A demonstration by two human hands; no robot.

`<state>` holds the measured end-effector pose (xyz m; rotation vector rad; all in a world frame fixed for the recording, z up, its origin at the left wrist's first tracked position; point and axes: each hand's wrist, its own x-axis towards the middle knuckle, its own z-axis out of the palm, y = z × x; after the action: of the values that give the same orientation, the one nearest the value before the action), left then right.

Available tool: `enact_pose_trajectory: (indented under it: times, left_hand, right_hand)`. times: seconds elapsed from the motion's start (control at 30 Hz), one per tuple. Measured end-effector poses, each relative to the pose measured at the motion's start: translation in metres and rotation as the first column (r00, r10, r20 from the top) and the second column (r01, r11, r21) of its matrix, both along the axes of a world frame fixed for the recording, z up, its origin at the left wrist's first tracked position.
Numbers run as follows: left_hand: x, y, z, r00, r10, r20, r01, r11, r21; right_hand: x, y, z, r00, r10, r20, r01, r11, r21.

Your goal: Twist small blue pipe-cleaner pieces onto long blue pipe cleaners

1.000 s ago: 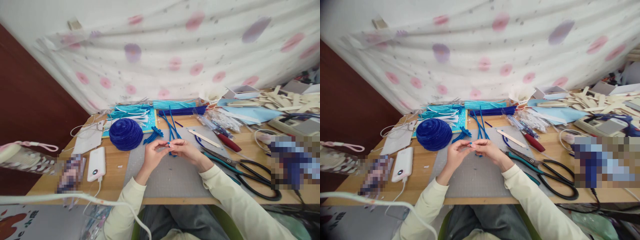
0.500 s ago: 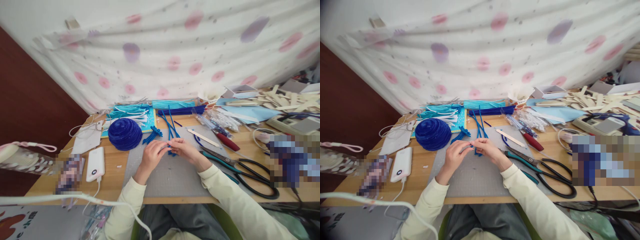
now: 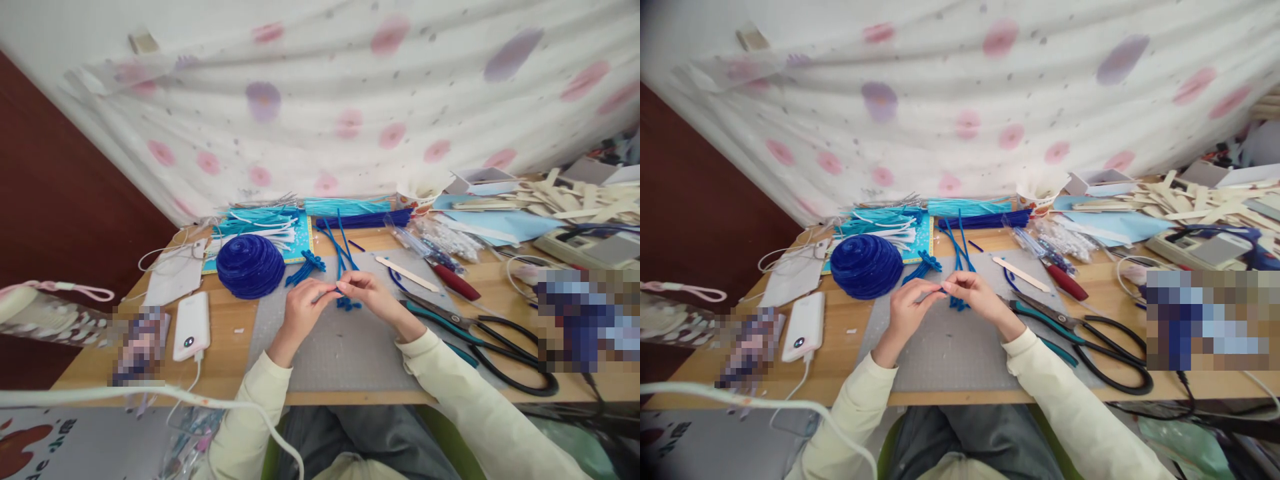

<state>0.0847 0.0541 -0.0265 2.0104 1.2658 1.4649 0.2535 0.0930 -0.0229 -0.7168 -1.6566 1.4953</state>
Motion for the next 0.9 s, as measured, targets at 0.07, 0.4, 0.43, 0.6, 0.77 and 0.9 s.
enact_pose_trajectory:
  times: [0.07, 0.4, 0.43, 0.6, 0.77, 0.9]
  left_hand:
    - [-0.001, 0.000, -0.001, 1.000, -0.005, 0.004, 0.005, 1.000, 0.014]
    - [-0.002, -0.001, -0.009, 0.997, 0.045, -0.063, -0.038, 0.993, 0.111]
    - [-0.003, -0.001, -0.010, 0.996, 0.041, -0.082, -0.030, 0.991, 0.129]
    - [-0.008, 0.000, -0.013, 0.963, 0.049, -0.267, 0.029, 0.960, 0.279]
    - [-0.009, 0.002, -0.009, 0.849, 0.151, -0.506, 0.095, 0.899, 0.428]
    - [-0.004, 0.001, -0.007, 0.800, 0.212, -0.562, 0.114, 0.865, 0.489]
  right_hand:
    - [0.000, -0.001, 0.001, 1.000, 0.002, 0.019, -0.002, 0.999, 0.044]
    - [-0.007, -0.006, 0.000, 0.998, -0.018, 0.067, 0.014, 0.998, 0.055]
    - [-0.007, -0.006, -0.001, 0.998, -0.008, 0.056, 0.006, 0.999, 0.035]
    - [-0.006, -0.007, -0.002, 0.999, 0.032, 0.010, -0.032, 0.999, -0.002]
    - [-0.006, -0.007, -0.003, 0.999, 0.039, 0.022, -0.039, 0.999, -0.008]
    - [-0.007, -0.006, -0.006, 0.998, 0.054, -0.007, -0.055, 0.997, -0.051]
